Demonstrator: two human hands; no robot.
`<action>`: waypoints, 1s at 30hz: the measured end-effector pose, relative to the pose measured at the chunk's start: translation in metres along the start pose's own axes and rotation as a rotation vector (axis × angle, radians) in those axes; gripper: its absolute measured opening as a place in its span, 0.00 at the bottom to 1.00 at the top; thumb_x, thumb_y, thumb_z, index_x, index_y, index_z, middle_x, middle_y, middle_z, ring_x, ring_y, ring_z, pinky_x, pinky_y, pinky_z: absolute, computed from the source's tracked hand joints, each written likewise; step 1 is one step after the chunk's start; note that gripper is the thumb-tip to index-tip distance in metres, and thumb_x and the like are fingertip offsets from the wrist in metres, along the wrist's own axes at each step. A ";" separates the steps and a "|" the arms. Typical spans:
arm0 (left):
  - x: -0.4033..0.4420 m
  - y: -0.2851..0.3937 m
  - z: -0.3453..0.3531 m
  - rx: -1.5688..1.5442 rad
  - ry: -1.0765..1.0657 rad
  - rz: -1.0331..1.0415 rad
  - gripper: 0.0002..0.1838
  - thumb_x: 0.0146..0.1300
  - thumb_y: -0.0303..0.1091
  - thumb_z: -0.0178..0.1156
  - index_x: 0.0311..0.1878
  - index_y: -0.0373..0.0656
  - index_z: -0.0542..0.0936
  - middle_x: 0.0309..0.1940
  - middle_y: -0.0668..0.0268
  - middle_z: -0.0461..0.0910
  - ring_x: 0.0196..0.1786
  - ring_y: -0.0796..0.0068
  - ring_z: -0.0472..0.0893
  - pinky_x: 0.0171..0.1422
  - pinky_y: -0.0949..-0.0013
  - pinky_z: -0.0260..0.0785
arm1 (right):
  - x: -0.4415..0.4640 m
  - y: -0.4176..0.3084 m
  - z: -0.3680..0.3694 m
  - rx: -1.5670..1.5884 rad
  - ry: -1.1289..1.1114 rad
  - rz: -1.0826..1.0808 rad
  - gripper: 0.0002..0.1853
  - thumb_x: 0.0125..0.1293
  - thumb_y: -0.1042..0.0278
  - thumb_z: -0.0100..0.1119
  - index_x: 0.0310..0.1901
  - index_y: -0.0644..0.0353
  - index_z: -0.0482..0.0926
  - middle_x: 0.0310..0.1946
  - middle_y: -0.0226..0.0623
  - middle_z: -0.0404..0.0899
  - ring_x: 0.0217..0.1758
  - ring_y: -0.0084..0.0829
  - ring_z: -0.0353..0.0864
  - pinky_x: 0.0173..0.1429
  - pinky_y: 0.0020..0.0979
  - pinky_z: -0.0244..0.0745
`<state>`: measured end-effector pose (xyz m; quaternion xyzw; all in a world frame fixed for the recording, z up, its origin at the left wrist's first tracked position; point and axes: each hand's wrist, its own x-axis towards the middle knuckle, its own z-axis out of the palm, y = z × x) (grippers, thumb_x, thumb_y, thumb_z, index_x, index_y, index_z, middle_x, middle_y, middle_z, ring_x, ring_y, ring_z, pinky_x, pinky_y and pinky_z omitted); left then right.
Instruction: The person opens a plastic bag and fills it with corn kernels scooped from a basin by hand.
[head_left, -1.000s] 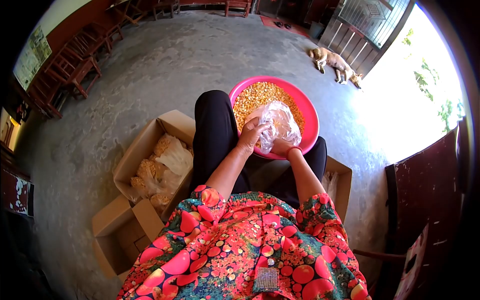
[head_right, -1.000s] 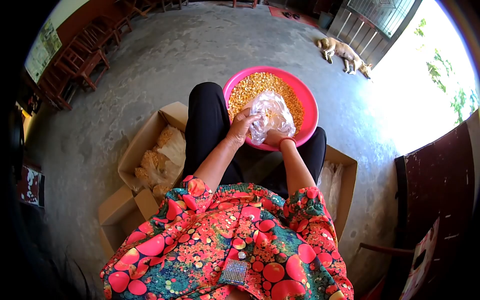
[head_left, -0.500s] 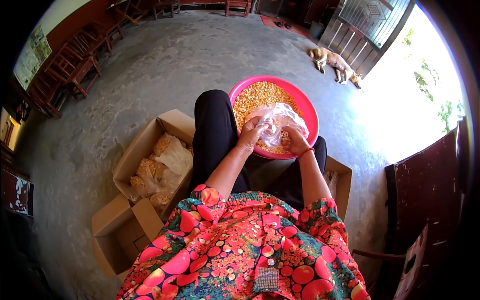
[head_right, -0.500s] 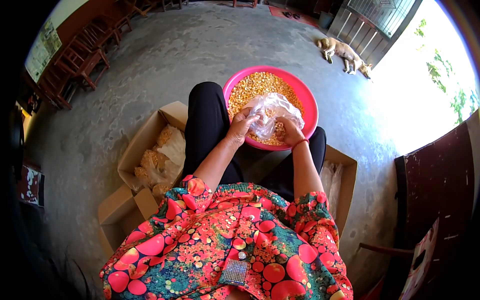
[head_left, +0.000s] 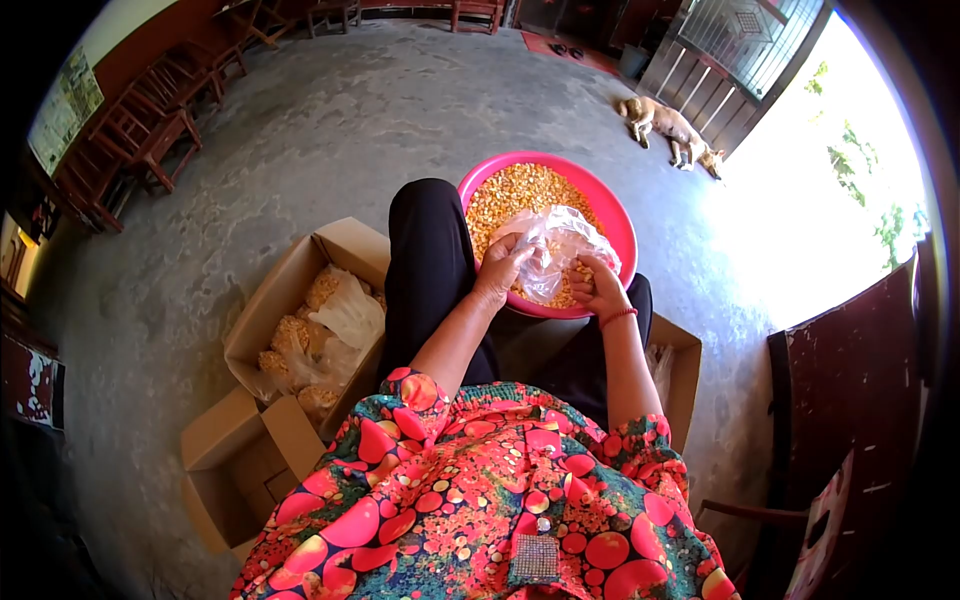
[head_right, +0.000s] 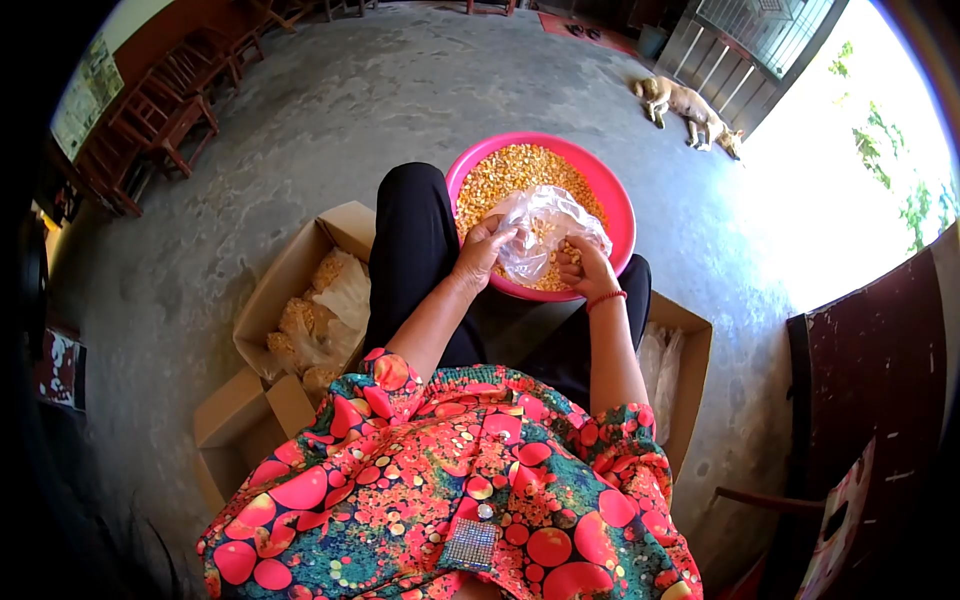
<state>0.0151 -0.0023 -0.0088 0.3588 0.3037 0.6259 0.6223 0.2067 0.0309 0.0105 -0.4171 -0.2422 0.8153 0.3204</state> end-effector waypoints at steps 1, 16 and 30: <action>0.000 -0.001 0.000 0.001 0.003 0.004 0.06 0.55 0.27 0.52 0.36 0.39 0.75 0.28 0.67 0.77 0.30 0.81 0.76 0.36 0.78 0.69 | -0.002 -0.001 0.002 0.012 0.035 -0.028 0.09 0.61 0.62 0.43 0.29 0.56 0.66 0.15 0.30 0.63 0.09 0.14 0.49 0.10 0.15 0.44; -0.003 0.005 0.003 0.033 0.000 -0.018 0.06 0.57 0.30 0.52 0.35 0.40 0.75 0.28 0.67 0.78 0.28 0.81 0.77 0.32 0.78 0.68 | 0.043 -0.008 0.014 -0.497 0.153 -0.688 0.09 0.59 0.70 0.47 0.40 0.62 0.70 0.34 0.36 0.74 0.34 0.27 0.73 0.38 0.27 0.70; -0.003 0.005 0.004 -0.013 0.034 0.018 0.13 0.55 0.25 0.50 0.45 0.38 0.72 0.31 0.65 0.76 0.30 0.80 0.77 0.32 0.77 0.69 | 0.014 -0.007 -0.024 -1.140 0.021 -0.379 0.21 0.53 0.66 0.57 0.49 0.63 0.69 0.39 0.37 0.75 0.39 0.24 0.75 0.38 0.22 0.70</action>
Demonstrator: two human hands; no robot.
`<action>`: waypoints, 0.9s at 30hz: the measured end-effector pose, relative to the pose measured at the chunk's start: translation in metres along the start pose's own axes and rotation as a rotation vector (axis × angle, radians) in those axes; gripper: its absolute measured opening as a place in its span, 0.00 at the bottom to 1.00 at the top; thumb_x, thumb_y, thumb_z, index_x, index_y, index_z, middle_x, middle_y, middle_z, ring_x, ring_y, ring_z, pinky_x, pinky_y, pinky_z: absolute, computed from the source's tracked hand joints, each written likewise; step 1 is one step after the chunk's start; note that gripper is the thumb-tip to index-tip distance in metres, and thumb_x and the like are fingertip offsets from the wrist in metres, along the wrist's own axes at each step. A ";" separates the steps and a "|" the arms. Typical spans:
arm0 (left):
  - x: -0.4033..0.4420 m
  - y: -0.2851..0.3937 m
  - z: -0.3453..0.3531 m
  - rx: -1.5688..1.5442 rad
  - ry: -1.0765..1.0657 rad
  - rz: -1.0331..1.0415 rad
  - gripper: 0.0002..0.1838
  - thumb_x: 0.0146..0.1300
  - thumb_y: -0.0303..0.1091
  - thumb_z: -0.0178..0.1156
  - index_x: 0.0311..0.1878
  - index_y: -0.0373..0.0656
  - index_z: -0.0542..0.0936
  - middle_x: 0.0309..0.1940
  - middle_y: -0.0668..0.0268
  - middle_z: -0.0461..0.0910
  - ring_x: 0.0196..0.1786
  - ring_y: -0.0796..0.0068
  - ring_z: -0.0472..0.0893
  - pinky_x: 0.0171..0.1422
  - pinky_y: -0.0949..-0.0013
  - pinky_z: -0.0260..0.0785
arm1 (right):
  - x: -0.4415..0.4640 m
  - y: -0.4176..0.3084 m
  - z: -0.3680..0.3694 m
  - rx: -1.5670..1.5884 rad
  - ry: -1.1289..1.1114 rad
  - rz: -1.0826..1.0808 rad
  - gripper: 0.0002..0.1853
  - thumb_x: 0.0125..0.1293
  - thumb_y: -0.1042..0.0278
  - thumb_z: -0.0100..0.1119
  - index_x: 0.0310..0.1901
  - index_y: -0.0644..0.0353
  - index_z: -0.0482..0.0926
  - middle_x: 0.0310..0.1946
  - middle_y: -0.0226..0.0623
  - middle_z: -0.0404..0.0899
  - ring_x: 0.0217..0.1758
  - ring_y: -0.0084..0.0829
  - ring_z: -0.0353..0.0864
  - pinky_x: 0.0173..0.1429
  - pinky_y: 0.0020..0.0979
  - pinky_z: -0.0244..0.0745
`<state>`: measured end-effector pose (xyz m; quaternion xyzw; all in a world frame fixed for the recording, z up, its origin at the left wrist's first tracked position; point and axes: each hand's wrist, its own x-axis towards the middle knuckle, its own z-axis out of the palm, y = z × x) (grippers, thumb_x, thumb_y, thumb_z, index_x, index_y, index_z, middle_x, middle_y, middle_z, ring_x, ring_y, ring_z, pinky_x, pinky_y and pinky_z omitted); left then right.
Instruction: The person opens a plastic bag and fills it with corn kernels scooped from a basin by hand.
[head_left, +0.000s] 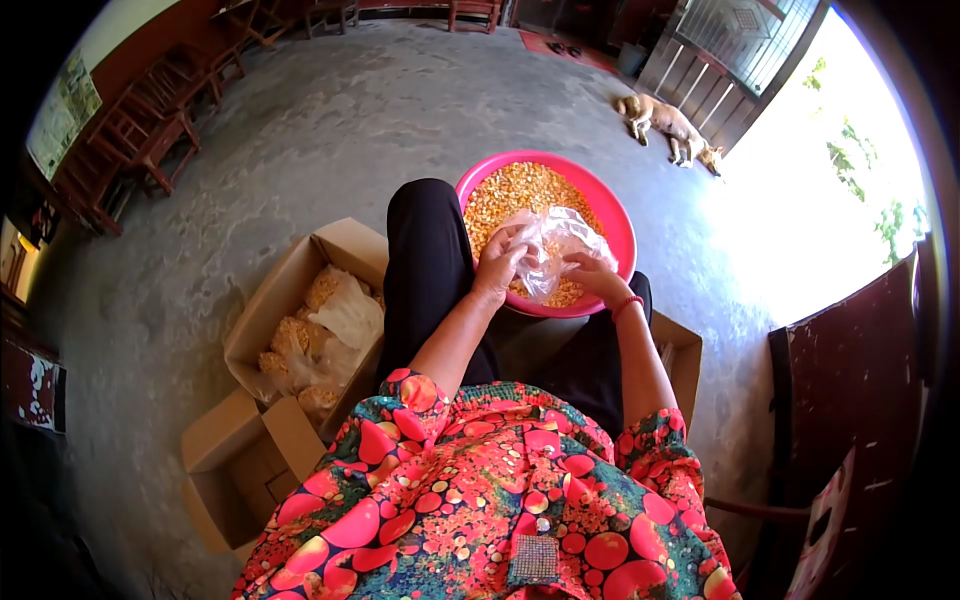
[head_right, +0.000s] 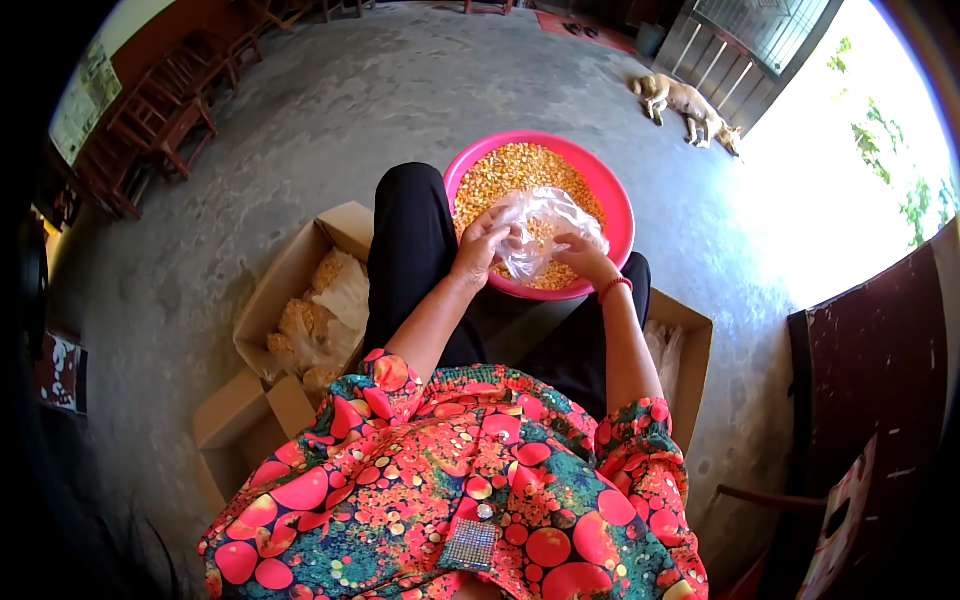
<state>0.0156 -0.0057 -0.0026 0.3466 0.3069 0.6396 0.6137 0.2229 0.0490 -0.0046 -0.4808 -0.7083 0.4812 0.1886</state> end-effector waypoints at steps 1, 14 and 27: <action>-0.002 0.004 0.002 -0.027 0.022 -0.030 0.15 0.54 0.24 0.50 0.47 0.38 0.70 0.34 0.65 0.76 0.30 0.79 0.77 0.34 0.77 0.70 | 0.005 0.011 0.002 0.002 0.000 0.000 0.21 0.53 0.66 0.57 0.49 0.63 0.69 0.39 0.37 0.75 0.39 0.24 0.75 0.38 0.22 0.70; 0.001 0.001 0.000 -0.028 0.027 0.009 0.16 0.56 0.24 0.48 0.50 0.40 0.70 0.34 0.64 0.75 0.33 0.78 0.75 0.36 0.75 0.71 | -0.017 -0.029 0.004 0.131 -0.042 0.133 0.11 0.50 0.66 0.50 0.26 0.65 0.78 0.24 0.36 0.78 0.29 0.25 0.76 0.38 0.24 0.69; 0.002 0.007 0.001 -0.091 0.053 -0.029 0.13 0.58 0.29 0.49 0.47 0.40 0.71 0.30 0.65 0.75 0.28 0.80 0.75 0.31 0.78 0.70 | 0.021 -0.015 0.052 -0.845 -0.229 0.039 0.19 0.47 0.54 0.51 0.34 0.60 0.79 0.35 0.46 0.77 0.40 0.42 0.76 0.45 0.35 0.68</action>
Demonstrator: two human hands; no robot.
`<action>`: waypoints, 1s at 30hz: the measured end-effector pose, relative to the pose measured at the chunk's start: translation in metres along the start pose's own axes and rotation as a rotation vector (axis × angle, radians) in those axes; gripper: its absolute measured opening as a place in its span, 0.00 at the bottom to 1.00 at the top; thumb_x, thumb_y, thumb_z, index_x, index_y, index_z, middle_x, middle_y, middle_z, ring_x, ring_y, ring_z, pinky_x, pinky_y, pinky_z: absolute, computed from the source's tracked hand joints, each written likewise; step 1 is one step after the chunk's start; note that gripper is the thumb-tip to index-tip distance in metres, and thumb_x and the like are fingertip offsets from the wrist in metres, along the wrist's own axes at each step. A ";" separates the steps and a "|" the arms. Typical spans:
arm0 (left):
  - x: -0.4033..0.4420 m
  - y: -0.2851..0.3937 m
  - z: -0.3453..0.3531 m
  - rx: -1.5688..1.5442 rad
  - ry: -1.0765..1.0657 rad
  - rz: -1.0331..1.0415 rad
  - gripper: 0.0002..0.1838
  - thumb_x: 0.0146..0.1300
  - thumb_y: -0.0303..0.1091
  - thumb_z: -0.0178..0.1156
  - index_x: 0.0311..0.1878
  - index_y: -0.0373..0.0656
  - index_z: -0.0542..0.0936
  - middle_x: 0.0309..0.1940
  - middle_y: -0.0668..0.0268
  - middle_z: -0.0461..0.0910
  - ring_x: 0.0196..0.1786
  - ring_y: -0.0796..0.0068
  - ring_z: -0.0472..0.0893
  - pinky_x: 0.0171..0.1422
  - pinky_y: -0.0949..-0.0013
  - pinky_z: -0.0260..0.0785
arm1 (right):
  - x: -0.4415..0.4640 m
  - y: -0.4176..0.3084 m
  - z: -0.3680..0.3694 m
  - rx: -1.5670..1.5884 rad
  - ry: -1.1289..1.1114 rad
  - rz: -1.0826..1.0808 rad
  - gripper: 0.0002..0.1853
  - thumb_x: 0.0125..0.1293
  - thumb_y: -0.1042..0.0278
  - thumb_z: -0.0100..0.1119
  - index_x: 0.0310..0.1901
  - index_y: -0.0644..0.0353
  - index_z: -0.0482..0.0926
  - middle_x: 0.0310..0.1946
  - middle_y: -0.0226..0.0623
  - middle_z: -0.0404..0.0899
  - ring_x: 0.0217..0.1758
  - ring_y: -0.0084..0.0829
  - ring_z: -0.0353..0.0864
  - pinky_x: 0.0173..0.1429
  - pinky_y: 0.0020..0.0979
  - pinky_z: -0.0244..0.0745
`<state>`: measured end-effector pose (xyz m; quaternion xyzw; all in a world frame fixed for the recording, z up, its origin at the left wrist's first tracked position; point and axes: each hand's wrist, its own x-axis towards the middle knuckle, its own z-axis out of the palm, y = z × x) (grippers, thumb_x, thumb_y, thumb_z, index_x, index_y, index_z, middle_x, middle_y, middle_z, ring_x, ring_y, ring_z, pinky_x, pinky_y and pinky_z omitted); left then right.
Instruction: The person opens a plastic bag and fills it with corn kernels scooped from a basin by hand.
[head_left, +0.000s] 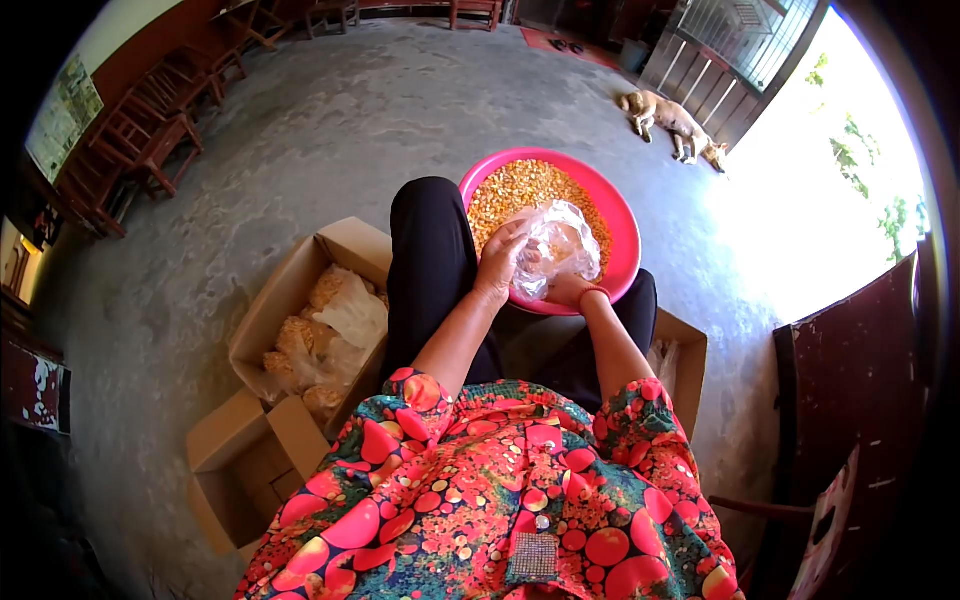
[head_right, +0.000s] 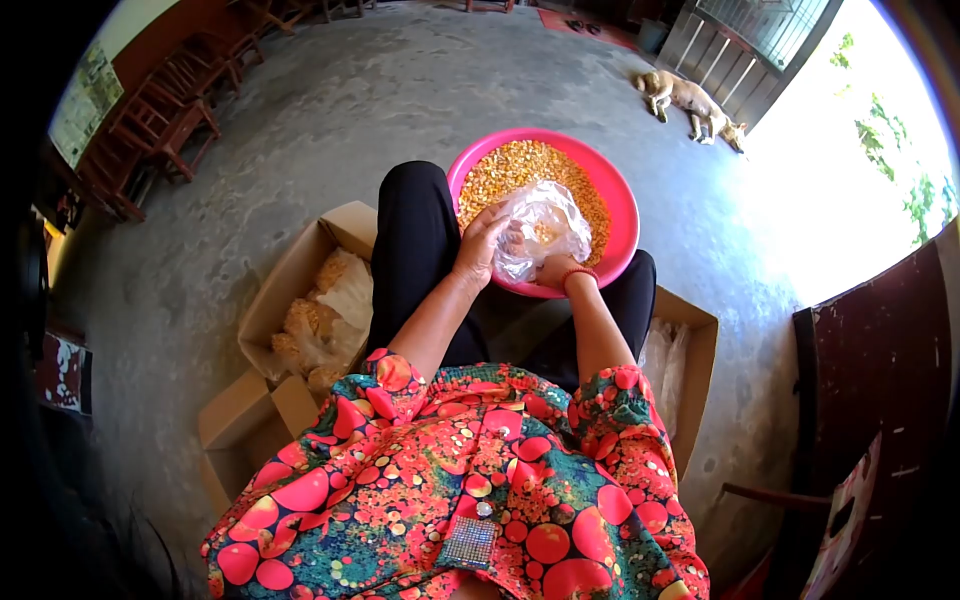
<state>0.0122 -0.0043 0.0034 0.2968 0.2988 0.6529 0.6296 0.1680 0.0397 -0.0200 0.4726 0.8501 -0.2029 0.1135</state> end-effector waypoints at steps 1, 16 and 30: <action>0.000 -0.001 0.000 -0.003 0.005 -0.001 0.12 0.58 0.28 0.49 0.46 0.41 0.72 0.31 0.66 0.75 0.27 0.80 0.75 0.32 0.78 0.70 | 0.012 0.009 0.012 0.000 -0.039 0.087 0.20 0.46 0.51 0.53 0.36 0.57 0.80 0.36 0.45 0.78 0.42 0.41 0.75 0.47 0.34 0.68; -0.003 0.000 0.002 0.024 0.005 0.041 0.16 0.54 0.24 0.54 0.48 0.40 0.72 0.36 0.67 0.76 0.34 0.80 0.75 0.36 0.76 0.70 | 0.000 0.010 -0.005 0.163 -0.080 -0.028 0.19 0.51 0.55 0.51 0.34 0.63 0.78 0.31 0.44 0.78 0.33 0.38 0.77 0.39 0.33 0.71; -0.003 -0.004 0.000 0.117 0.015 0.042 0.15 0.53 0.25 0.55 0.46 0.40 0.72 0.32 0.67 0.76 0.30 0.81 0.76 0.34 0.78 0.69 | -0.024 0.032 -0.017 1.877 -0.092 0.207 0.09 0.59 0.64 0.48 0.36 0.59 0.67 0.21 0.32 0.68 0.12 0.16 0.54 0.13 0.16 0.49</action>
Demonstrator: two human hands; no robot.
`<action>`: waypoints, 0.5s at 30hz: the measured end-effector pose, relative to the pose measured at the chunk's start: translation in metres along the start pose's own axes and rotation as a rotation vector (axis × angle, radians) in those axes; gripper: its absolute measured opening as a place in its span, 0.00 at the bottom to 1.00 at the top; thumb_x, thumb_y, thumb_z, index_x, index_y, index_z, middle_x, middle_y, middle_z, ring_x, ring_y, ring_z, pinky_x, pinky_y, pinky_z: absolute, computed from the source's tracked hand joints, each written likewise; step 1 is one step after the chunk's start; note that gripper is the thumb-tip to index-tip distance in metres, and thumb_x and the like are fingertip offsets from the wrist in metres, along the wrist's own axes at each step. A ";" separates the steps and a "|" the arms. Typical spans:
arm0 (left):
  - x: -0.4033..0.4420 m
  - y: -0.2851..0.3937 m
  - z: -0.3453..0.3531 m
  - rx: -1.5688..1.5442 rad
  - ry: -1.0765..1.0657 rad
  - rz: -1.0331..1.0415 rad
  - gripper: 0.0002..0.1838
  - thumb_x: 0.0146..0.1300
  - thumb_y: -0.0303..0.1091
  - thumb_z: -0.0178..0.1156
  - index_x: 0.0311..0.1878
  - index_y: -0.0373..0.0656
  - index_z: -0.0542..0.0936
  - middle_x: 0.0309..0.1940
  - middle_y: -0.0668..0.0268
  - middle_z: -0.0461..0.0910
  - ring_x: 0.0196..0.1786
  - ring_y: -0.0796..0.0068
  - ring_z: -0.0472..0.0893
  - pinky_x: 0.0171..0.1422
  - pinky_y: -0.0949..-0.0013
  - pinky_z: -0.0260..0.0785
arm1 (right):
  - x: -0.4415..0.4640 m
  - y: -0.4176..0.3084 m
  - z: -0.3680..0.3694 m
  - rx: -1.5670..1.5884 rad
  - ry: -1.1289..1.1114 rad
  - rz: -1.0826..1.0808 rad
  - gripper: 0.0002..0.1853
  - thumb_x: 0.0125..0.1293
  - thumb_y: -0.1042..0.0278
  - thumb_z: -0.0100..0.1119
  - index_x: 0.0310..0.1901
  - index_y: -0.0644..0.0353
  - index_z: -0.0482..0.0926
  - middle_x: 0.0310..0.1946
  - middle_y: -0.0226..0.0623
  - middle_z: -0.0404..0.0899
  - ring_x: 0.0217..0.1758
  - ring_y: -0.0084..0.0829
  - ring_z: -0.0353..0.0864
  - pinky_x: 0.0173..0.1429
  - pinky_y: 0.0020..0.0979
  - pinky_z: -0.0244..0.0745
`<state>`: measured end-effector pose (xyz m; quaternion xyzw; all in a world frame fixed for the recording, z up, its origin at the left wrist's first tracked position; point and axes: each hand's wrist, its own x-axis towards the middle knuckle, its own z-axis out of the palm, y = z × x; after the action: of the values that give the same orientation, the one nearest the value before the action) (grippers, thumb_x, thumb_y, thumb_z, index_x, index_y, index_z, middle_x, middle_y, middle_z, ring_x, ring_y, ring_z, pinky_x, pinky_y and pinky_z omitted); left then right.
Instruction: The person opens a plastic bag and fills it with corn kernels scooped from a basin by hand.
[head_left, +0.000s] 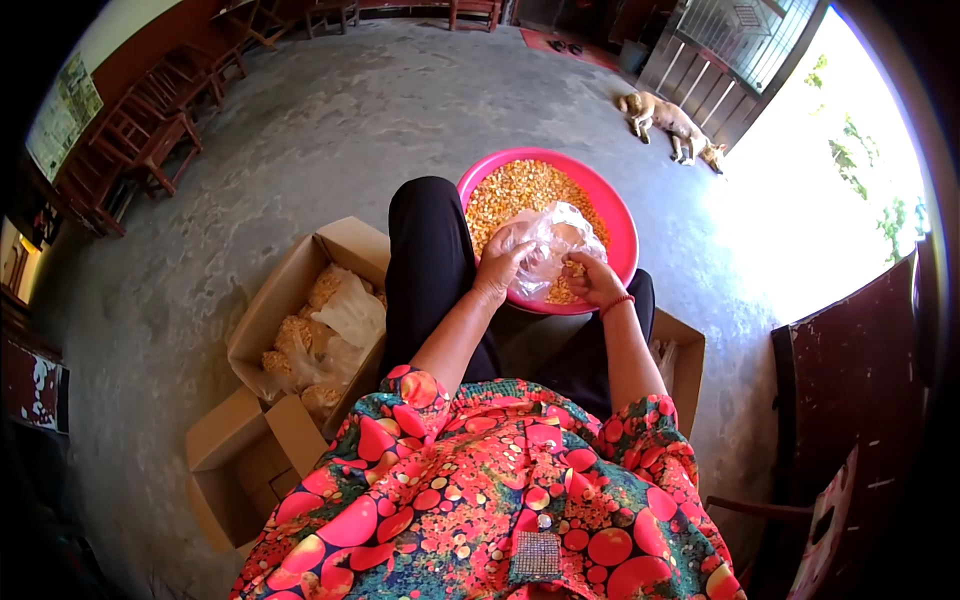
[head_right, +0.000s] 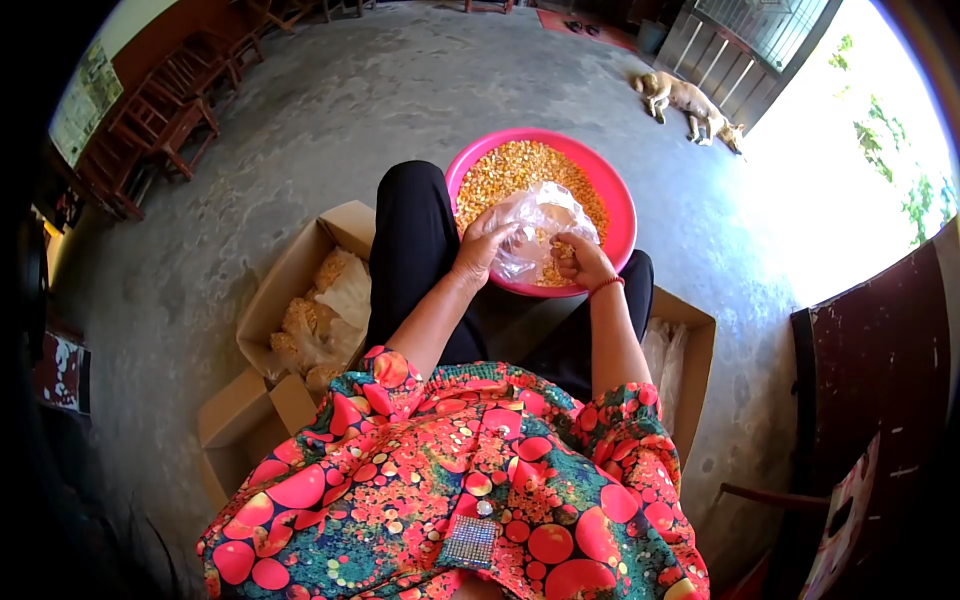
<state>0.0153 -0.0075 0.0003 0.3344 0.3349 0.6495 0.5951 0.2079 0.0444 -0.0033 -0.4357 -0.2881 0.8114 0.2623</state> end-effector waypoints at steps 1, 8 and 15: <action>0.000 0.000 -0.001 0.016 -0.012 -0.012 0.15 0.53 0.25 0.55 0.46 0.40 0.72 0.33 0.67 0.76 0.31 0.81 0.76 0.34 0.78 0.69 | 0.003 0.001 -0.001 0.037 0.047 -0.033 0.08 0.59 0.65 0.47 0.37 0.59 0.67 0.21 0.32 0.68 0.12 0.16 0.54 0.13 0.15 0.49; 0.002 -0.008 0.000 0.020 -0.017 0.056 0.18 0.51 0.23 0.57 0.48 0.40 0.71 0.37 0.67 0.75 0.36 0.81 0.76 0.38 0.78 0.70 | 0.002 0.000 0.012 0.146 0.230 -0.196 0.07 0.60 0.67 0.48 0.39 0.58 0.67 0.24 0.36 0.69 0.16 0.19 0.63 0.15 0.17 0.57; 0.004 -0.009 -0.001 0.031 -0.060 0.105 0.18 0.51 0.24 0.58 0.48 0.41 0.71 0.36 0.67 0.76 0.33 0.81 0.76 0.36 0.78 0.71 | 0.003 -0.014 0.029 -1.282 0.194 -1.012 0.13 0.60 0.68 0.47 0.46 0.59 0.72 0.42 0.30 0.74 0.39 0.28 0.74 0.43 0.26 0.70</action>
<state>0.0192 -0.0026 -0.0073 0.3800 0.3086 0.6644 0.5647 0.1838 0.0492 0.0175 -0.3867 -0.8331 0.2319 0.3204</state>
